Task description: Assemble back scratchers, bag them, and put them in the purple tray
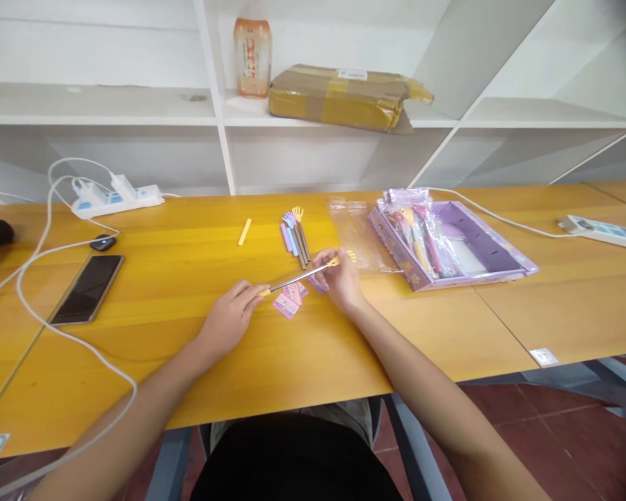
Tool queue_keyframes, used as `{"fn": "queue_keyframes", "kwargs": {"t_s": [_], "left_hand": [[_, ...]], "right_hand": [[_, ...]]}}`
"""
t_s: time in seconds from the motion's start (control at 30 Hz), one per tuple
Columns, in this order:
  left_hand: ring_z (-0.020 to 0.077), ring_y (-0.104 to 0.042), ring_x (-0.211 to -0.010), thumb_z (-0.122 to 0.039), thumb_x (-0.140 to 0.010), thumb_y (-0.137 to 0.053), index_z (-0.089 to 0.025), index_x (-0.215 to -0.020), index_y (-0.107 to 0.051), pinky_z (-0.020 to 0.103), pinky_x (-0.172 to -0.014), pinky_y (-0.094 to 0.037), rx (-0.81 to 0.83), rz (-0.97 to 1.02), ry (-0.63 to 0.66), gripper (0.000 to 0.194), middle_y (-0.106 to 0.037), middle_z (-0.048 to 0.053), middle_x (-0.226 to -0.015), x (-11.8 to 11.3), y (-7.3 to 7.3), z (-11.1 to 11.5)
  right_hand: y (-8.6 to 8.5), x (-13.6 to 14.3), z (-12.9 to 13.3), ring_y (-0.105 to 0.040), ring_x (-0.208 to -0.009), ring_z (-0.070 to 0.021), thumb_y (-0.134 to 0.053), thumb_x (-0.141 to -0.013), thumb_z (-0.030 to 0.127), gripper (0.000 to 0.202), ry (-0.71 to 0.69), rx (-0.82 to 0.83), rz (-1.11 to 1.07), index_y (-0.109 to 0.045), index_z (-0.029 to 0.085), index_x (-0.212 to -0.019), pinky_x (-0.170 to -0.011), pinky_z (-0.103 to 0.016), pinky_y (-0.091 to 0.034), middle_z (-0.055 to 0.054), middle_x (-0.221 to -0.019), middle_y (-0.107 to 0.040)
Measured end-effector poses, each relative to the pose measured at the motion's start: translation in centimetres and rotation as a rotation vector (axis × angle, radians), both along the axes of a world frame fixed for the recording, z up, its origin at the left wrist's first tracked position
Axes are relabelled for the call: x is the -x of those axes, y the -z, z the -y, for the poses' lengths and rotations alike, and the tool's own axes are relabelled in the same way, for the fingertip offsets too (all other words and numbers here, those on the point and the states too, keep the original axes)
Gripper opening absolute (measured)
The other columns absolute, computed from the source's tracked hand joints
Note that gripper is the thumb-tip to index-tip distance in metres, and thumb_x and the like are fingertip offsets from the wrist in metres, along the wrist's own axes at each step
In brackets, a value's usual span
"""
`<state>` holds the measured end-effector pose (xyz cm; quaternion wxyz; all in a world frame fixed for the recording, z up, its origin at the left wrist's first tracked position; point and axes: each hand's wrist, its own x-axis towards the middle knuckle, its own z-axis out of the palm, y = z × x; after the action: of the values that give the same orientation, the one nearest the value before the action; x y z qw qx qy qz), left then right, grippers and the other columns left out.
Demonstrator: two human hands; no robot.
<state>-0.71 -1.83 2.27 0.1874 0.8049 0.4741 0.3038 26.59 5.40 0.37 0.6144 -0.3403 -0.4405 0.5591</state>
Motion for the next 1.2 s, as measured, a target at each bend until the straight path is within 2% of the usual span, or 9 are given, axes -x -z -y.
{"fn": "queue_keyframes", "kwargs": {"t_s": [0.33, 0.6, 0.77, 0.97, 1.2], "left_hand": [[0.0204, -0.07, -0.106, -0.035, -0.112, -0.047, -0.025, -0.133, -0.071, 0.035, -0.097, -0.055, 0.055, 0.068, 0.025, 0.034, -0.072, 0.006, -0.113, -0.3, -0.4, 0.1], [0.0194, -0.068, -0.098, -0.038, -0.111, -0.049, -0.026, -0.129, -0.074, 0.034, -0.092, -0.054, 0.171, 0.115, 0.039, 0.033, -0.072, 0.004, -0.107, -0.6, -0.1, 0.1], [0.02, -0.067, -0.089, -0.039, -0.109, -0.051, -0.024, -0.126, -0.077, 0.033, -0.083, -0.053, 0.232, 0.156, 0.051, 0.034, -0.072, 0.004, -0.096, -0.9, -0.2, 0.1], [0.0192, -0.065, -0.084, -0.036, -0.106, -0.055, -0.023, -0.124, -0.079, 0.033, -0.082, -0.052, 0.314, 0.201, 0.066, 0.033, -0.072, 0.004, -0.092, -1.0, -0.3, 0.1], [0.0137, -0.054, -0.069, -0.042, -0.104, -0.057, -0.02, -0.126, -0.078, 0.027, -0.067, -0.046, 0.489, 0.329, 0.106, 0.038, -0.07, 0.004, -0.087, -0.9, 0.3, 0.1]], "right_hand": [[-0.2, 0.1, 0.6, -0.046, -0.047, -0.0097, -0.048, -0.099, 0.078, 0.061, -0.106, -0.048, 0.059, -0.066, 0.021, -0.083, -0.044, -0.026, -0.034, -0.001, -0.08, -0.062], [0.1, 0.6, 1.1, -0.047, -0.05, -0.0117, -0.044, -0.1, 0.08, 0.062, -0.125, -0.062, 0.125, -0.064, 0.023, -0.084, -0.047, -0.027, -0.037, -0.002, -0.08, -0.064], [-0.2, 1.3, 1.7, -0.047, -0.05, -0.0122, -0.041, -0.095, 0.088, 0.07, -0.173, -0.031, 0.166, -0.061, 0.023, -0.08, -0.051, -0.03, -0.044, -0.002, -0.079, -0.063], [-0.2, 2.0, 2.3, -0.049, -0.048, -0.0134, -0.037, -0.095, 0.09, 0.074, -0.218, -0.054, 0.203, -0.066, 0.022, -0.084, -0.051, -0.031, -0.044, -0.001, -0.07, -0.061], [-0.6, 2.6, 3.2, -0.049, -0.049, -0.0132, -0.035, -0.098, 0.086, 0.074, -0.245, -0.068, 0.221, -0.068, 0.021, -0.083, -0.052, -0.03, -0.041, -0.001, -0.066, -0.061]]}}
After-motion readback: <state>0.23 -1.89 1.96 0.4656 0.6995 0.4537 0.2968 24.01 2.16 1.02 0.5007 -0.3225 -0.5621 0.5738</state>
